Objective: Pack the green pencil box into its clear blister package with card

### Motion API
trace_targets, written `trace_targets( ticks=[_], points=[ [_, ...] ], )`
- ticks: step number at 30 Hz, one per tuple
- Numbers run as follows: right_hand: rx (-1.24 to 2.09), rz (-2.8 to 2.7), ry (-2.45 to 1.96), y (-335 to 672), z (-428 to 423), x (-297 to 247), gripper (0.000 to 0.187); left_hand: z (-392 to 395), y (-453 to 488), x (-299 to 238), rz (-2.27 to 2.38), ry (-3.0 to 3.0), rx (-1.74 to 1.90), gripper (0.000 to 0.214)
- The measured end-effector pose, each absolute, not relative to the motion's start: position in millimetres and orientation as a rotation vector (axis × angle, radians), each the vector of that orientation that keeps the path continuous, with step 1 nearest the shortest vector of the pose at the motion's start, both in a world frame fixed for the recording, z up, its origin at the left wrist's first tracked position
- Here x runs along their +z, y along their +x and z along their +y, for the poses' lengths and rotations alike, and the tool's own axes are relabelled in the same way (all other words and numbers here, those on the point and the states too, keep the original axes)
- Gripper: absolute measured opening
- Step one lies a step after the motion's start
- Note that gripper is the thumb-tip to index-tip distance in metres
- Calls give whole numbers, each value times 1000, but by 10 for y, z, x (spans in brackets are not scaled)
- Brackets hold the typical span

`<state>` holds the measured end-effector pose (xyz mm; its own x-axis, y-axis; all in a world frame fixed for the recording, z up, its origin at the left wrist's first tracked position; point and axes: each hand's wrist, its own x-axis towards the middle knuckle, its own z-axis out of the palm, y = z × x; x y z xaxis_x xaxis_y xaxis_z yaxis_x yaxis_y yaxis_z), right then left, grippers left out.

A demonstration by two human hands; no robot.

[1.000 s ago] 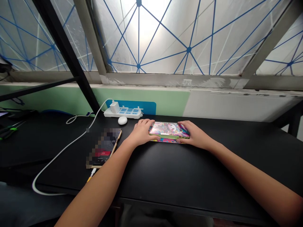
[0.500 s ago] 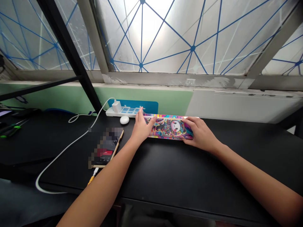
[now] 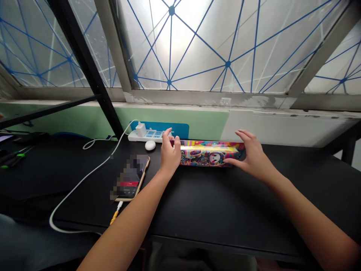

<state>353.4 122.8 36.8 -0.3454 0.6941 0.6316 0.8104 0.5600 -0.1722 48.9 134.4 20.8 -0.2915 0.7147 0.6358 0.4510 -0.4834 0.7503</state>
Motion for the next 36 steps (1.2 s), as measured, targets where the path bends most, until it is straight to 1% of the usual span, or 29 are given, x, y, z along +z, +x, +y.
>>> trace_targets(
  ticks=[1, 3, 5, 6, 8, 11, 14, 18, 20, 22, 25, 27, 29, 30, 32, 34, 36],
  points=[
    [-127, -2125, -1231, 3584, 1205, 375, 84, 1317, 511, 207, 1424, 1732, 1889, 35],
    [47, -2165, -1261, 3671, 1129, 355, 64, 1267, 561, 200, 1344, 1690, 1915, 30],
    [87, -2159, -1300, 3717, 1018, 303, 46, 1233, 612, 194, 1247, 1572, 1909, 27],
    [60, -2130, -1324, 3719, 957, 272, 40, 1226, 633, 194, 1193, 1487, 1898, 30],
    [-9, -2073, -1367, 3688, 845, 219, 33, 1233, 651, 199, 1093, 1298, 1877, 40],
    [-76, -2059, -1395, 3597, 742, 175, 30, 1283, 601, 226, 1015, 1082, 1826, 54],
    [-94, -2071, -1401, 3530, 701, 130, 35, 1348, 482, 257, 982, 977, 1721, 55],
    [-93, -2049, -1397, 3515, 662, -11, 40, 1395, 366, 249, 1042, 956, 1610, 48],
    [-50, -2052, -1404, 3507, 652, -78, 38, 1396, 362, 226, 1067, 964, 1607, 41],
    [-8, -2044, -1442, 3475, 651, -121, 38, 1392, 379, 205, 1076, 958, 1625, 29],
    [-34, -2029, -1577, 3365, 654, -158, 42, 1400, 377, 176, 1202, 1012, 1665, 16],
    [-78, -2039, -1654, 3259, 651, -179, 50, 1419, 330, 148, 1326, 1061, 1696, 14],
    [-113, -2041, -1704, 3130, 646, -193, 62, 1446, 251, 106, 1437, 1139, 1682, 12],
    [-117, -2042, -1727, 3055, 646, -191, 69, 1458, 207, 81, 1568, 1279, 1607, 12],
    [-71, -2077, -1762, 2875, 655, -161, 82, 1475, 132, 29, 1746, 1496, 1352, 19],
    [28, -2172, -1754, 2649, 680, -97, 90, 1476, 91, -12, 1774, 1566, 1166, 23],
    [100, -2284, -1673, 2383, 727, -17, 93, 1465, 90, -31, 1686, 1557, 1109, 25]
  ],
)
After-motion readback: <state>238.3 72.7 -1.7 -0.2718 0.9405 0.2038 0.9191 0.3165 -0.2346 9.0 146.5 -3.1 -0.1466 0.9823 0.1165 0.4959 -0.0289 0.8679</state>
